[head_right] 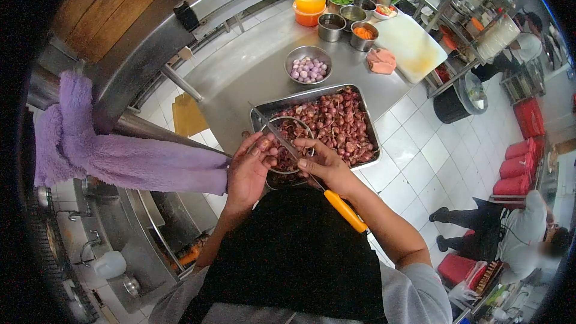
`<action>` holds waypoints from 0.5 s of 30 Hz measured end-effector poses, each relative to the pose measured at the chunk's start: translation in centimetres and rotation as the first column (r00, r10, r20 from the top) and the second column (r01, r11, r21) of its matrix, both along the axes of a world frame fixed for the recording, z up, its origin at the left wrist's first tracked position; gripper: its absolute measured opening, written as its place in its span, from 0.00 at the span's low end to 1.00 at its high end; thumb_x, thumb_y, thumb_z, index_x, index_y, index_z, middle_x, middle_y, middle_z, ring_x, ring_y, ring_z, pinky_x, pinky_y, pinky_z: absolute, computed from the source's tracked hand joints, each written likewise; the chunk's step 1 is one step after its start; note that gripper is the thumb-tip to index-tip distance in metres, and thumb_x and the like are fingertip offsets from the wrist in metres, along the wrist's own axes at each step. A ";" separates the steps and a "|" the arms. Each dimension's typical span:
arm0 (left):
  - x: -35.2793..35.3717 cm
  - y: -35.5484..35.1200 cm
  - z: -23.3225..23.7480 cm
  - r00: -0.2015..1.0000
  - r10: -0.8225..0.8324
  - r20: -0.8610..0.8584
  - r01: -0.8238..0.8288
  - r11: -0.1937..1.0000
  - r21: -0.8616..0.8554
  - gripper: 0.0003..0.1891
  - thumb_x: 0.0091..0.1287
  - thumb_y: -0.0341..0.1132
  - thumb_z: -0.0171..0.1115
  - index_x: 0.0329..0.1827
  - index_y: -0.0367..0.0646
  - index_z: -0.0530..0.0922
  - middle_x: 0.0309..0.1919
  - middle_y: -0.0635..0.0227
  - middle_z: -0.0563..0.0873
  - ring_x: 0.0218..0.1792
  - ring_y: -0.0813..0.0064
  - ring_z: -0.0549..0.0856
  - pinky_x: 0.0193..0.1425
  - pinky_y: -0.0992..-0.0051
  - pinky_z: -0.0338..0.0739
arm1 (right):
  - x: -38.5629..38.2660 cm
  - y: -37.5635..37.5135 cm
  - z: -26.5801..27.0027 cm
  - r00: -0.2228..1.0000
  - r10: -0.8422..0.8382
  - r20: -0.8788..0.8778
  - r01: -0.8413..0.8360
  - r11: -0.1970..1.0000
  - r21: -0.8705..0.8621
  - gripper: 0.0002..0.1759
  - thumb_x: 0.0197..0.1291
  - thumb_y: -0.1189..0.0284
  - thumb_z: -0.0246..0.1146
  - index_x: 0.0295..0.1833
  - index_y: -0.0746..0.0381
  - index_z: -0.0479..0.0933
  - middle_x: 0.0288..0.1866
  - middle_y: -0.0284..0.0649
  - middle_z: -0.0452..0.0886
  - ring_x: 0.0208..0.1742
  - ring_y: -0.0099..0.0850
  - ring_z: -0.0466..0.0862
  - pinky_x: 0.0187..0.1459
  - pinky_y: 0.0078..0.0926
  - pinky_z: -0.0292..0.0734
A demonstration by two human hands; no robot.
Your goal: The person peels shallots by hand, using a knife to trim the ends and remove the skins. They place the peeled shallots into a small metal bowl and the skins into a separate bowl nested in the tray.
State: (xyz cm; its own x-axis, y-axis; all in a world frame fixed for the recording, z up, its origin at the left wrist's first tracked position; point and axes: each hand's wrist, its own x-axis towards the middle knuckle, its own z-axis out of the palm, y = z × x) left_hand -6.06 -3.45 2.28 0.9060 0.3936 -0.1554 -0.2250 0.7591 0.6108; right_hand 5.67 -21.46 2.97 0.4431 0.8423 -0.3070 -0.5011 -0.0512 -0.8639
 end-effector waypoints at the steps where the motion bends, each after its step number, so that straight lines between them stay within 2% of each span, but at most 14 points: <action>1: 0.1 0.0 -0.3 1.000 0.006 0.014 -0.007 1.000 0.016 0.18 0.72 0.28 0.57 0.64 0.36 0.71 0.56 0.58 0.81 0.50 0.67 0.82 0.55 0.67 0.77 | -0.1 -0.1 0.4 1.000 -0.004 0.000 0.004 1.000 -0.001 0.29 0.67 0.64 0.66 0.70 0.55 0.66 0.34 0.30 0.76 0.33 0.20 0.75 0.35 0.17 0.70; 4: 0.4 -0.6 -0.5 0.999 0.032 0.040 -0.035 0.998 0.060 0.18 0.72 0.27 0.56 0.64 0.36 0.71 0.56 0.58 0.81 0.52 0.67 0.82 0.58 0.66 0.77 | -0.5 -0.1 2.0 0.997 0.021 0.067 -0.022 1.000 0.014 0.34 0.66 0.67 0.67 0.74 0.55 0.61 0.36 0.29 0.76 0.36 0.18 0.74 0.39 0.17 0.69; 7: 0.4 -1.0 -0.6 0.997 0.067 0.037 -0.070 0.992 0.101 0.18 0.71 0.24 0.57 0.64 0.36 0.72 0.57 0.60 0.81 0.55 0.68 0.82 0.62 0.65 0.77 | -1.4 0.6 4.1 0.964 0.052 0.260 -0.064 0.997 0.039 0.38 0.63 0.74 0.68 0.75 0.57 0.58 0.37 0.31 0.77 0.39 0.17 0.74 0.41 0.17 0.68; 9: 0.3 -1.1 -0.8 0.997 0.081 0.017 -0.082 0.991 0.110 0.18 0.71 0.22 0.58 0.63 0.37 0.73 0.57 0.61 0.80 0.56 0.68 0.82 0.63 0.66 0.77 | -1.7 1.2 4.1 0.956 0.038 0.291 -0.062 0.996 0.071 0.38 0.63 0.74 0.68 0.75 0.58 0.58 0.36 0.31 0.77 0.38 0.17 0.74 0.40 0.17 0.68; 12: 0.1 -1.1 -0.9 0.994 0.084 0.076 -0.089 0.994 0.069 0.19 0.70 0.22 0.59 0.64 0.37 0.73 0.58 0.61 0.80 0.57 0.69 0.81 0.64 0.66 0.77 | -1.7 1.4 4.3 0.940 0.038 0.339 -0.079 0.991 0.110 0.38 0.62 0.75 0.68 0.74 0.60 0.58 0.35 0.31 0.77 0.37 0.17 0.74 0.39 0.17 0.67; 15: -0.1 -1.2 0.1 0.998 0.052 0.028 -0.054 0.997 0.055 0.19 0.71 0.24 0.58 0.65 0.36 0.70 0.57 0.61 0.80 0.59 0.71 0.80 0.69 0.67 0.73 | -1.6 1.4 3.9 0.930 0.040 0.364 -0.088 0.990 0.114 0.38 0.61 0.75 0.69 0.74 0.61 0.58 0.32 0.30 0.76 0.34 0.17 0.73 0.38 0.17 0.67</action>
